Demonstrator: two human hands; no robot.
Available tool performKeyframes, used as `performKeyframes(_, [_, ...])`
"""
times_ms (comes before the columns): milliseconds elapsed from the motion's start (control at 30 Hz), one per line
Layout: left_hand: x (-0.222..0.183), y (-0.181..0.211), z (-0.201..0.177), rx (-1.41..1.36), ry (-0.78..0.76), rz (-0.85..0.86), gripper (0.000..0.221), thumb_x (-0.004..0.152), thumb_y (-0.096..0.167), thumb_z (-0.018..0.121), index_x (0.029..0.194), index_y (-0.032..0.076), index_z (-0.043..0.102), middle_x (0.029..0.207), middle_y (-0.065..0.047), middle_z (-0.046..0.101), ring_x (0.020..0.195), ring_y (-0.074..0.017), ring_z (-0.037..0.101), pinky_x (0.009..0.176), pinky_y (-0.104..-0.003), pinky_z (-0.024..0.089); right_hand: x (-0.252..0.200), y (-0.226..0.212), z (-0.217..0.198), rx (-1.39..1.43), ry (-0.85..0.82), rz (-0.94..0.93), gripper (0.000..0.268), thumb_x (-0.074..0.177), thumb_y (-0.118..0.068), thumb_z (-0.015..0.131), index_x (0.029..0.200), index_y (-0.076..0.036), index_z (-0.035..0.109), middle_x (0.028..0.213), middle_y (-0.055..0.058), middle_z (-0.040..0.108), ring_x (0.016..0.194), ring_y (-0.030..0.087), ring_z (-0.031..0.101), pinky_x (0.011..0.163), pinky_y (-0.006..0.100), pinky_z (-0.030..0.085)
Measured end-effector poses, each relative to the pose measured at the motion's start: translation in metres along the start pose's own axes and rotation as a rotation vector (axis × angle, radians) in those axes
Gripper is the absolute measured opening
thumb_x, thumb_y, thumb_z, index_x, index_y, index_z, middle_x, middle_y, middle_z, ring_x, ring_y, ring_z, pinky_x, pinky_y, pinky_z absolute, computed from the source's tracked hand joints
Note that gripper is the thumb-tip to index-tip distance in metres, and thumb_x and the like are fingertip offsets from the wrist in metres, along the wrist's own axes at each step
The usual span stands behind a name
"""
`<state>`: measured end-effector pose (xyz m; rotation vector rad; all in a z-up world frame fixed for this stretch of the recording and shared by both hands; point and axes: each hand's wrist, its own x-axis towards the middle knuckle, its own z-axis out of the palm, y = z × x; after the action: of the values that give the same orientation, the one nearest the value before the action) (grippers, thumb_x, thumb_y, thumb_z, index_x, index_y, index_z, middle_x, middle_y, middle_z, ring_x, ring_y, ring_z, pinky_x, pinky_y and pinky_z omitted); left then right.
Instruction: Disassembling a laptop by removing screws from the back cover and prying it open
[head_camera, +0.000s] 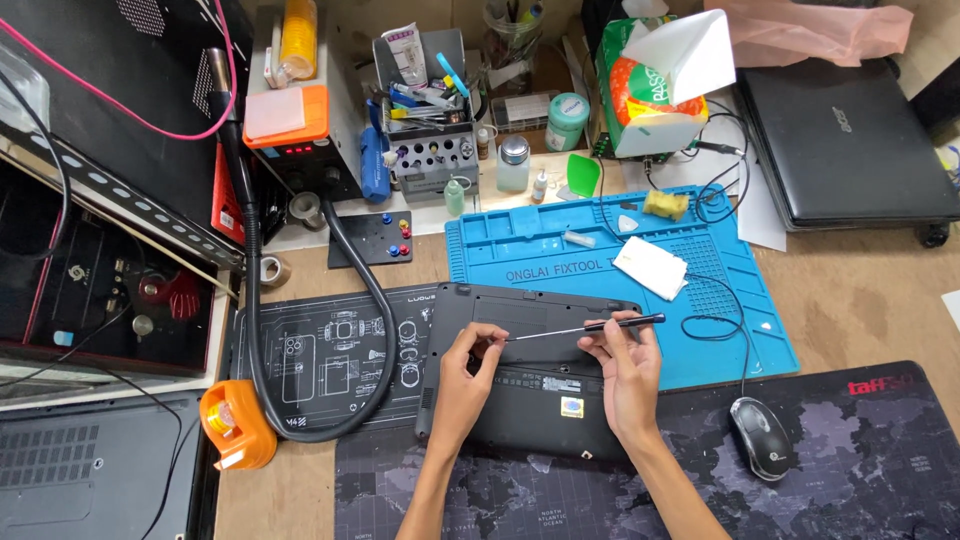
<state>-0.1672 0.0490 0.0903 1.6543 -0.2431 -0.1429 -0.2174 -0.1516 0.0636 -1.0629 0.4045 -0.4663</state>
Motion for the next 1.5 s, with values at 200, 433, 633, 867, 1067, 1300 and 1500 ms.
performKeyframes(200, [0.0, 0.001, 0.0, 0.005, 0.006, -0.021, 0.014, 0.1, 0.01, 0.055, 0.101, 0.012, 0.069, 0.094, 0.002, 0.067, 0.082, -0.0105, 0.056, 0.077, -0.026, 0.044, 0.0, 0.001, -0.002, -0.008, -0.015, -0.003, 0.015, 0.102, -0.015, 0.061, 0.115, -0.01, 0.054, 0.105, 0.018, 0.072, 0.079, 0.023, 0.07, 0.085, 0.036, 0.061])
performKeyframes(433, [0.001, 0.002, 0.0, 0.012, -0.008, -0.026, 0.014, 0.099, 0.008, 0.056, 0.1, 0.012, 0.07, 0.093, 0.001, 0.066, 0.083, -0.0108, 0.058, 0.077, -0.025, 0.045, 0.0, 0.001, 0.0, -0.033, -0.007, 0.004, 0.016, 0.102, -0.015, 0.062, 0.115, -0.01, 0.055, 0.103, 0.017, 0.071, 0.08, 0.023, 0.069, 0.085, 0.035, 0.06])
performKeyframes(633, [0.001, 0.0, 0.0, 0.049, -0.008, 0.014, 0.018, 0.098, 0.006, 0.056, 0.101, 0.013, 0.072, 0.092, 0.001, 0.067, 0.083, -0.0108, 0.058, 0.077, -0.025, 0.045, 0.001, 0.004, -0.004, -0.035, 0.015, -0.006, 0.019, 0.098, -0.017, 0.067, 0.113, -0.008, 0.059, 0.1, 0.008, 0.066, 0.088, 0.026, 0.072, 0.088, 0.039, 0.062])
performKeyframes(867, [0.001, 0.003, -0.001, 0.06, -0.027, 0.031, 0.02, 0.099, 0.007, 0.058, 0.106, 0.015, 0.075, 0.096, 0.001, 0.069, 0.085, -0.0102, 0.06, 0.078, -0.025, 0.046, 0.0, -0.001, -0.001, -0.009, 0.003, 0.0, 0.026, 0.098, -0.012, 0.065, 0.122, -0.007, 0.055, 0.107, 0.015, 0.068, 0.092, 0.03, 0.073, 0.093, 0.042, 0.062])
performKeyframes(1067, [0.0, 0.003, -0.001, 0.067, -0.05, 0.017, 0.021, 0.098, 0.01, 0.06, 0.112, 0.017, 0.076, 0.094, 0.001, 0.067, 0.084, -0.0107, 0.058, 0.079, -0.025, 0.047, 0.0, 0.0, -0.002, -0.001, 0.019, 0.006, 0.028, 0.099, -0.012, 0.064, 0.123, -0.01, 0.051, 0.105, 0.013, 0.066, 0.092, 0.03, 0.073, 0.093, 0.043, 0.061])
performKeyframes(1300, [0.0, 0.006, -0.002, 0.094, -0.047, 0.036, 0.034, 0.095, 0.021, 0.068, 0.13, 0.019, 0.068, 0.101, 0.002, 0.067, 0.087, -0.0126, 0.052, 0.083, -0.028, 0.044, -0.001, -0.003, 0.0, 0.015, 0.007, -0.011, 0.025, 0.102, -0.014, 0.06, 0.125, -0.011, 0.049, 0.102, 0.015, 0.07, 0.093, 0.03, 0.074, 0.093, 0.042, 0.061])
performKeyframes(1500, [-0.008, 0.008, -0.026, 0.154, 0.036, 0.069, 0.037, 0.098, 0.024, 0.062, 0.134, 0.016, 0.066, 0.126, -0.003, 0.064, 0.109, -0.017, 0.06, 0.1, -0.03, 0.046, 0.0, -0.003, -0.002, 0.046, 0.011, -0.018, 0.027, 0.102, -0.015, 0.061, 0.125, -0.012, 0.047, 0.105, 0.015, 0.069, 0.095, 0.03, 0.073, 0.093, 0.042, 0.061])
